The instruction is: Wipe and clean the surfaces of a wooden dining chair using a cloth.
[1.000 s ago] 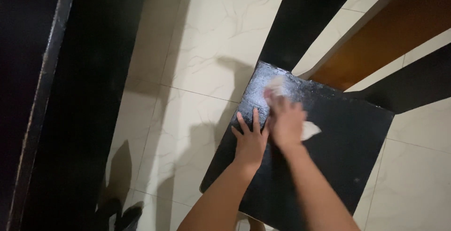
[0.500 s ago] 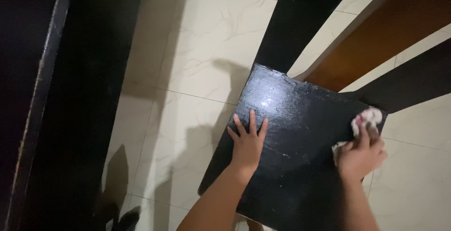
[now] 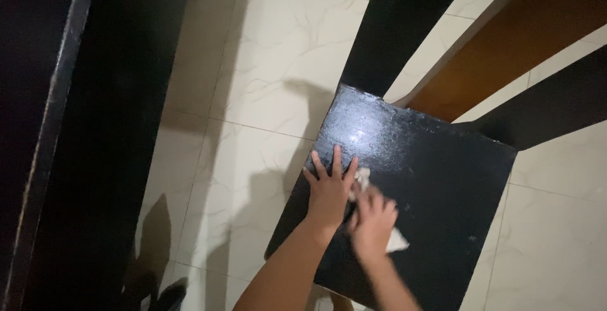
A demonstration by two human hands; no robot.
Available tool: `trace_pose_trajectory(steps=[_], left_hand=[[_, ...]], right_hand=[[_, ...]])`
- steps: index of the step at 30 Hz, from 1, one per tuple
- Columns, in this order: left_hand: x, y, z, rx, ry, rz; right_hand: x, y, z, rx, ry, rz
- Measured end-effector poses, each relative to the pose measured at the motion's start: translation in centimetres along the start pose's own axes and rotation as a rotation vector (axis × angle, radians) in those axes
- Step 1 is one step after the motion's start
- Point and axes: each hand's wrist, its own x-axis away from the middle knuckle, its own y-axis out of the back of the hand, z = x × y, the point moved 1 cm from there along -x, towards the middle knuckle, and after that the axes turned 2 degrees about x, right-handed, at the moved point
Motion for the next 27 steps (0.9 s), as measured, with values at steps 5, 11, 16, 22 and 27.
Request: trace_pose_trajectory(steps=[5, 11, 16, 22, 27], left_hand=[[0.4, 0.4, 0.0, -0.086, 0.003, 0.037], [0.4, 3.2, 0.1, -0.027, 0.001, 0.201], [0.1, 0.6, 0.5, -0.011, 0.005, 0.106], [0.1, -0.8, 0.0, -0.035, 0.026, -0.03], [-0.1, -0.5, 0.2, -0.016, 0.049, -0.041]], right_hand=[[-6.5, 1.3, -6.4, 0.158, 0.017, 0.001], [-7.3, 4.4, -17.9, 0.144, -0.25, -0.117], [0.3, 3.9, -17.2, 0.239, -0.302, -0.194], [4.0, 0.7, -4.9, 0.136, -0.178, -0.095], [-1.4, 0.7, -0.9, 0.025, -0.042, 0.0]])
